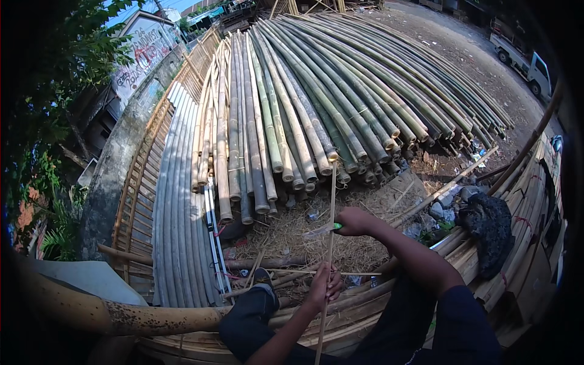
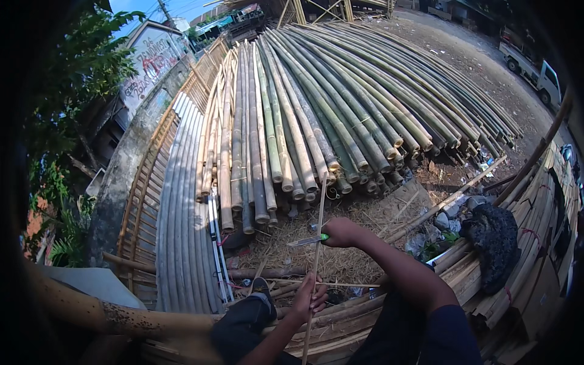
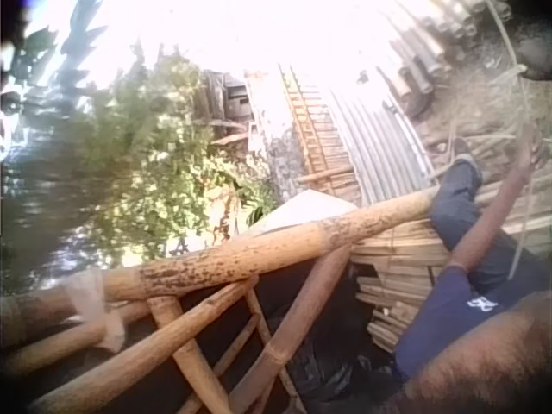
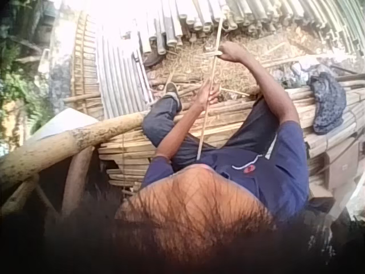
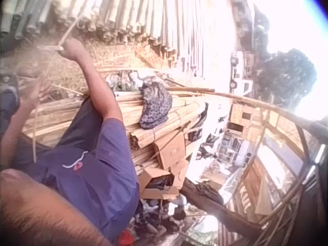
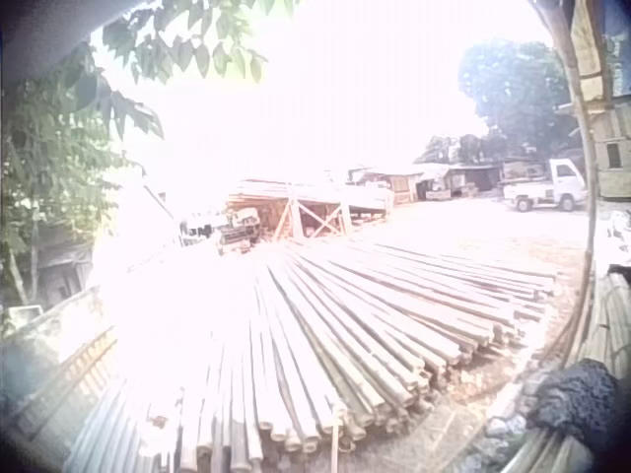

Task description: Scraping or peeling a thin strip of bamboo using a utility knife while sitting on a bamboo platform.

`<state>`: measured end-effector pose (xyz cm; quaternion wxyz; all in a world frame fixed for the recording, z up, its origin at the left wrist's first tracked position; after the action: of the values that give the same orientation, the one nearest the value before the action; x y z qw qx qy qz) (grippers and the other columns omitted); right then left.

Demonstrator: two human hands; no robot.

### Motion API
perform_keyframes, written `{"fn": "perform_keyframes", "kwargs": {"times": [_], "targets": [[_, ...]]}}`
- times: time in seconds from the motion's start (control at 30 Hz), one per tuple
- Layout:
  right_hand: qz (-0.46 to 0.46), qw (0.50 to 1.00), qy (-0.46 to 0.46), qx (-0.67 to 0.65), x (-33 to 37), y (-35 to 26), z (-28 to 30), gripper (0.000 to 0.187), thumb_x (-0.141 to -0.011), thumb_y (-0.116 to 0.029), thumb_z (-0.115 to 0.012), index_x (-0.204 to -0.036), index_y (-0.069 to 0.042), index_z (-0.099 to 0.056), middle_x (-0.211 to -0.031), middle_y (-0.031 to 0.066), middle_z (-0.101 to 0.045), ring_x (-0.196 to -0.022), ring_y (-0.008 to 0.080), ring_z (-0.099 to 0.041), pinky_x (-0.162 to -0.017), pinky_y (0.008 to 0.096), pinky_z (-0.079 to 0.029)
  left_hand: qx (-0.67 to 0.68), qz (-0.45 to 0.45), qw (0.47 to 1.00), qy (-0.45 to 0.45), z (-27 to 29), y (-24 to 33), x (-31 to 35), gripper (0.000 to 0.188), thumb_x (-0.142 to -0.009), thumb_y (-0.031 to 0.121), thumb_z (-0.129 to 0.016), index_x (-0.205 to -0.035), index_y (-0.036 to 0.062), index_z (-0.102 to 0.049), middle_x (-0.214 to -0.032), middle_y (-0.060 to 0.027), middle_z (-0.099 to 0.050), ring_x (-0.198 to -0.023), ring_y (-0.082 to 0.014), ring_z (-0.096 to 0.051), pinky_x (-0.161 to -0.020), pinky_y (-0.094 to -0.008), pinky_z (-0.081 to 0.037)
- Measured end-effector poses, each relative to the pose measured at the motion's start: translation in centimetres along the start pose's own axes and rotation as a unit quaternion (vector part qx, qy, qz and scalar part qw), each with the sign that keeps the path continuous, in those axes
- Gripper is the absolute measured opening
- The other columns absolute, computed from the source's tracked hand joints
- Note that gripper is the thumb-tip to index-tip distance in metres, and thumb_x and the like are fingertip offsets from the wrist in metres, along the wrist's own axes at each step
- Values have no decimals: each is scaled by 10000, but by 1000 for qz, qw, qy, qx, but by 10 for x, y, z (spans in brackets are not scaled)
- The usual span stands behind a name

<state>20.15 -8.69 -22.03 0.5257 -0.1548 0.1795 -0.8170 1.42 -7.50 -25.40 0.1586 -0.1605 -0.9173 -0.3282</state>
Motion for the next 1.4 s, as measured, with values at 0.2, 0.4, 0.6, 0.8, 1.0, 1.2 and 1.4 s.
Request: {"fn": "perform_keyframes", "kwargs": {"times": [0.2,0.4,0.6,0.8,1.0,1.2,1.4], "targets": [[-21,1000,19,-5,-8,-7,12,258,-741,-308,-620,-754,-51,-643,-735,181,-621,-730,370,-614,-683,463,-490,46,-19,999,10,18,10,-4,349,-1000,395,-319,-797,119,-380,-553,20,-290,-395,-74,-259,-336,-193,-233],[17,998,23,59,-10,-5,-9,198,-704,-273,-601,-667,-80,-624,-658,159,-605,-645,363,-607,-584,467,-485,25,-35,994,100,15,-8,9,378,-988,413,-363,-756,115,-349,-519,26,-265,-395,-60,-242,-330,-192,-193],[14,988,126,86,-15,-22,6,139,-664,-236,-591,-638,-99,-585,-572,123,-559,-572,345,-585,-535,463,-455,-14,-78,986,145,19,0,19,358,-993,378,-372,-766,104,-335,-517,22,-270,-384,-66,-236,-321,-203,-213],[-370,883,284,52,48,140,72,290,-774,-273,-545,-739,-7,-655,-757,234,-629,-746,397,-626,-672,493,-493,-111,-3,988,110,-21,-49,43,341,-998,362,-360,-777,103,-342,-526,16,-292,-383,-74,-270,-333,-211,-247],[-393,851,341,-69,79,189,73,337,-779,-307,-567,-740,21,-633,-726,236,-617,-724,394,-621,-669,476,-464,-41,2,997,65,-2,-33,20,325,-989,373,-383,-800,110,-366,-550,22,-324,-388,-63,-286,-348,-205,-263],[-123,989,31,-77,-11,45,2,319,-781,-313,-600,-762,4,-633,-726,232,-607,-713,402,-601,-677,478,-466,-20,-20,995,91,30,7,-2,321,-986,371,-395,-823,95,-389,-586,26,-358,-396,-49,-300,-348,-197,-265],[25,998,32,-50,-17,-18,-27,291,-762,-299,-592,-710,-13,-603,-675,218,-573,-671,407,-567,-622,491,-438,-7,-24,989,144,29,-2,12,326,-988,380,-384,-813,106,-351,-583,33,-297,-394,-49,-250,-321,-197,-222]]}}
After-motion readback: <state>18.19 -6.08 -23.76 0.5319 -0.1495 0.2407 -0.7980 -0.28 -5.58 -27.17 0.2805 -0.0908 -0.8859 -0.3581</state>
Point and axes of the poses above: each hand's wrist, its own x-axis away from the middle knuckle, its own z-axis out of the back of the hand, y = z × x, the point moved 8 cm from there along -x, towards the middle knuckle
